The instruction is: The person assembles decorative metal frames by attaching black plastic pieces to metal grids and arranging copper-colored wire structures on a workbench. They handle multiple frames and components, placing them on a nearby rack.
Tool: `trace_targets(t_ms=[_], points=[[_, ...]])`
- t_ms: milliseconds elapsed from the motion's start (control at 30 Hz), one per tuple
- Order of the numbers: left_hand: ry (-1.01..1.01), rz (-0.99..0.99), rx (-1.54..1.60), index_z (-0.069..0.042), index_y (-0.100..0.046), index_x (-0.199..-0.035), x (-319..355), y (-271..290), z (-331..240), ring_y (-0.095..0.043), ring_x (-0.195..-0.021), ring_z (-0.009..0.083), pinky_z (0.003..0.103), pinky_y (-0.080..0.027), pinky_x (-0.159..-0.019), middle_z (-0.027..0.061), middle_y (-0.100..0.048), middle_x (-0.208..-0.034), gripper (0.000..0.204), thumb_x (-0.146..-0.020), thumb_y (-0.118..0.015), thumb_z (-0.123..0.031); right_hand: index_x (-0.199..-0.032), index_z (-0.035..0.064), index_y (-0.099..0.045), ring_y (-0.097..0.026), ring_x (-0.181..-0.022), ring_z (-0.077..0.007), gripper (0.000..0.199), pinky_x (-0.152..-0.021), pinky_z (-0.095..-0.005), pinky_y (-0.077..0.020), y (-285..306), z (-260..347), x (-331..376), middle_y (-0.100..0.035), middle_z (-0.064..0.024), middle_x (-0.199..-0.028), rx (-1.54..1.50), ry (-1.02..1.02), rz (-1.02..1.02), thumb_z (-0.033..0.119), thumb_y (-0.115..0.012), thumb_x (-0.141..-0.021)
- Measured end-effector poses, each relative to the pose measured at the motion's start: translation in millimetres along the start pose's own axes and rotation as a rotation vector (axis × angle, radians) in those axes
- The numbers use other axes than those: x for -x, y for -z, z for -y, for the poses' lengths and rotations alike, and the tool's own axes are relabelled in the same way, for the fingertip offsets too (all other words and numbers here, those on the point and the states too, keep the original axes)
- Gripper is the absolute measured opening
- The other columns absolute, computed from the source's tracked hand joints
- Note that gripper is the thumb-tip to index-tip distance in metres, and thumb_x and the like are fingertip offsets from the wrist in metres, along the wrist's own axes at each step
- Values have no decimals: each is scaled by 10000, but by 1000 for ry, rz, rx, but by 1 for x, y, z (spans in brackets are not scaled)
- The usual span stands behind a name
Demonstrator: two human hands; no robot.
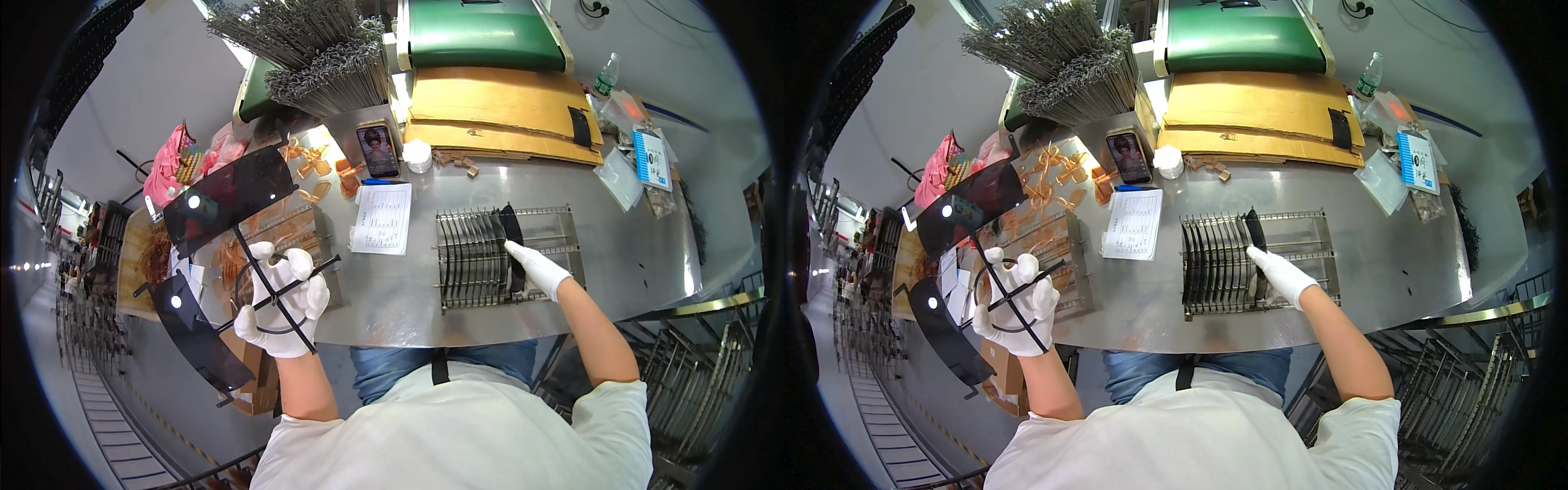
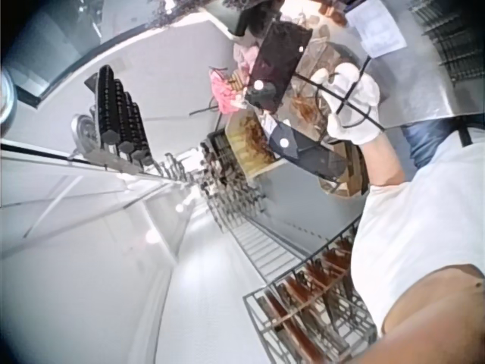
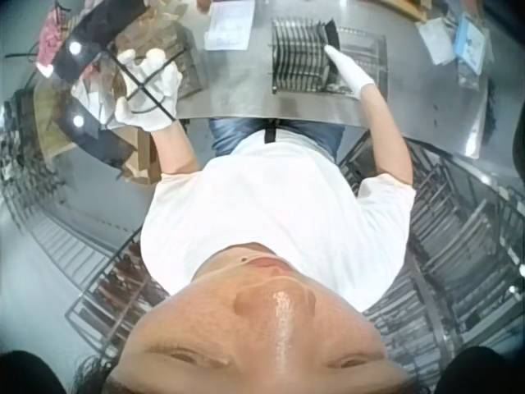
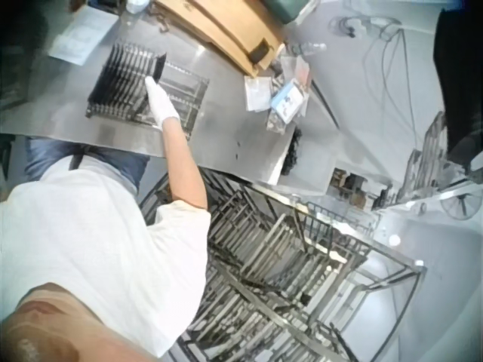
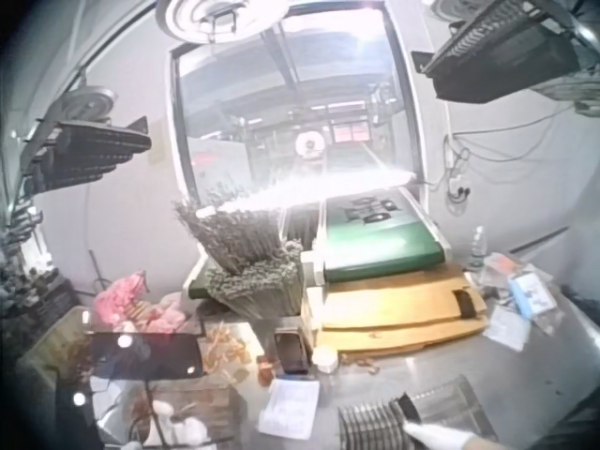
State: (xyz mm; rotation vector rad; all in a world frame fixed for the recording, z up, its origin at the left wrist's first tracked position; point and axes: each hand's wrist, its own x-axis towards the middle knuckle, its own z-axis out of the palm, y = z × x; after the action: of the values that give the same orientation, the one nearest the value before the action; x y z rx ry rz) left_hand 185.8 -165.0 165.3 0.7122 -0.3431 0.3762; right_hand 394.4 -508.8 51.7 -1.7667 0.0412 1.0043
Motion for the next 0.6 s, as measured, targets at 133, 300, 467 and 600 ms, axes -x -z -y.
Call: trace_targets(t_ms=[133,300,467,600], points=[[0,-48,4,-160,-450,-1507,5,1,1,-566,-764,282,350,-459,-641,189,-567,-1219,767,-856,-776,-401,-1569,90,-434,-721,-977,-318,726,-798,-415,-590,-3,18,9,-498,-203,-1550,203,-18,19,594,-439,-1046],[36,-89,-37,-79,-433,-1487,0,-4,16,-653,-834,348,373,-540,-645,248,-569,-1227,777,-876,-698,-479,-1613,71,-312,-707,-901,-396,797,-772,-468,-583,-21,34,23,-489,-311,-1470,1098,320,-389,401,-650,-971],[503,-14,-91,48,-401,-1411,5,-18,35,-727,-800,403,381,-615,-572,335,-610,-1123,990,-852,-583,-748,-1623,51,-283,-630,-1131,-360,984,-900,-459,-537,-41,95,85,-610,-222,-1247,1136,1178,-623,396,-793,-854],[812,220,74,99,-528,-1210,14,-16,58,-696,-706,327,367,-576,-551,270,-639,-1008,1052,-770,-626,-851,-1575,-18,-352,-684,-923,-381,960,-869,-396,-562,-86,95,105,-642,-264,-1278,534,820,-49,212,-824,-772]])
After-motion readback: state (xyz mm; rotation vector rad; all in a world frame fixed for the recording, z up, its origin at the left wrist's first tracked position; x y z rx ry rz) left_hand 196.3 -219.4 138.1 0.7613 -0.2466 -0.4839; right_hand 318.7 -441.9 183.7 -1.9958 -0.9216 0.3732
